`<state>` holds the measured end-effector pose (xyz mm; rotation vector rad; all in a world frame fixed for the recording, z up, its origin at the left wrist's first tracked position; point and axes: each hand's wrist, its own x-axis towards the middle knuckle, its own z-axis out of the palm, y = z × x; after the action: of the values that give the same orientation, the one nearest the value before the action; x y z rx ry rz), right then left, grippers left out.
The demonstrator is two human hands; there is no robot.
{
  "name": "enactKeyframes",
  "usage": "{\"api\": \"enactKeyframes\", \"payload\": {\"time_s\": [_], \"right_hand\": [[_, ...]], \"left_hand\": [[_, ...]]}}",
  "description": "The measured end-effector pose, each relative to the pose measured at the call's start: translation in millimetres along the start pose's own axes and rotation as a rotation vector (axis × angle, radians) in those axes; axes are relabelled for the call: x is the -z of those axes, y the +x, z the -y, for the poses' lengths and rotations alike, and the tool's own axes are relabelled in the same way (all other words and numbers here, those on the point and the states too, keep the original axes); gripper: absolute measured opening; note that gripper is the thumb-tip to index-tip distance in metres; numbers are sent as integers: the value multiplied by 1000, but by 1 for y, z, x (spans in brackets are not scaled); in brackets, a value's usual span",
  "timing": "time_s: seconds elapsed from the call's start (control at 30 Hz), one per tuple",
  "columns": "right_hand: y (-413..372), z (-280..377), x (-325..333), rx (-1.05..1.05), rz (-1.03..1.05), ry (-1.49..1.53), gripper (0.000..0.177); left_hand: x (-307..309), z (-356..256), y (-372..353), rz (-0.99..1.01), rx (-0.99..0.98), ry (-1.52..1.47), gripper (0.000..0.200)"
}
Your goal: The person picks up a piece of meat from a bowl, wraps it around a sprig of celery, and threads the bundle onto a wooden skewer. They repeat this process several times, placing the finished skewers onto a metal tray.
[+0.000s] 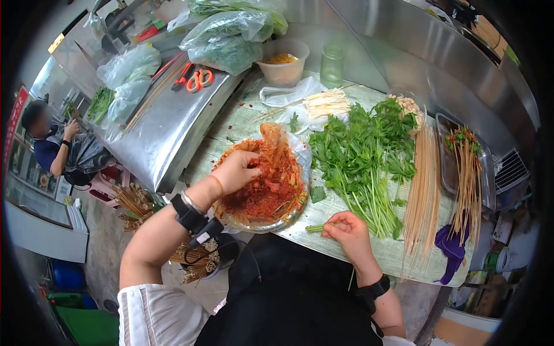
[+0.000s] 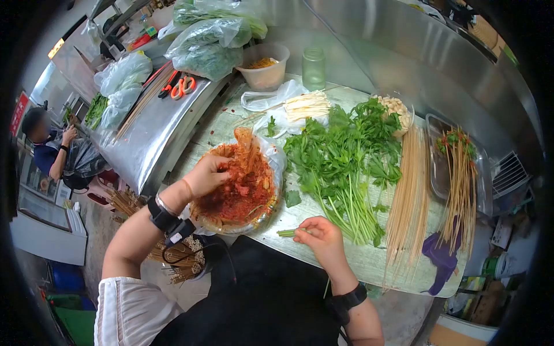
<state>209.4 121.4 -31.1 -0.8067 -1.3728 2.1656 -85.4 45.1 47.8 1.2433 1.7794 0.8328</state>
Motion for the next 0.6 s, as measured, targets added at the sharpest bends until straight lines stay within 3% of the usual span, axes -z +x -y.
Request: {"api": "enactKeyframes", "payload": {"time_s": [0.17,0.23,0.27,0.4,0.5,0.53,0.6], "right_hand": [[-2,-4,1,48,-5,-5,14],[-1,3,-4,33,-23,64,14],[-1,11,-7,34,-26,57,14],[-1,61,-31,128,107,-79,13],[11,77,-53,130,158,-138,12],[18,76,-60,151,203,-176,12],[27,73,-74,216,210,-249,12]], "left_hand": [[-20,10,-22,-154,-54,-118,15],[-29,0,-30,-214,6,-424,15],[-34,6,-30,-237,-109,-424,17],[-49,11,-36,-341,-115,-457,20],[-57,9,-40,-248,-28,-640,20],[-62,9,-41,-199,-36,-834,19],[-69,9,-45,-144,-105,-933,20]]}}
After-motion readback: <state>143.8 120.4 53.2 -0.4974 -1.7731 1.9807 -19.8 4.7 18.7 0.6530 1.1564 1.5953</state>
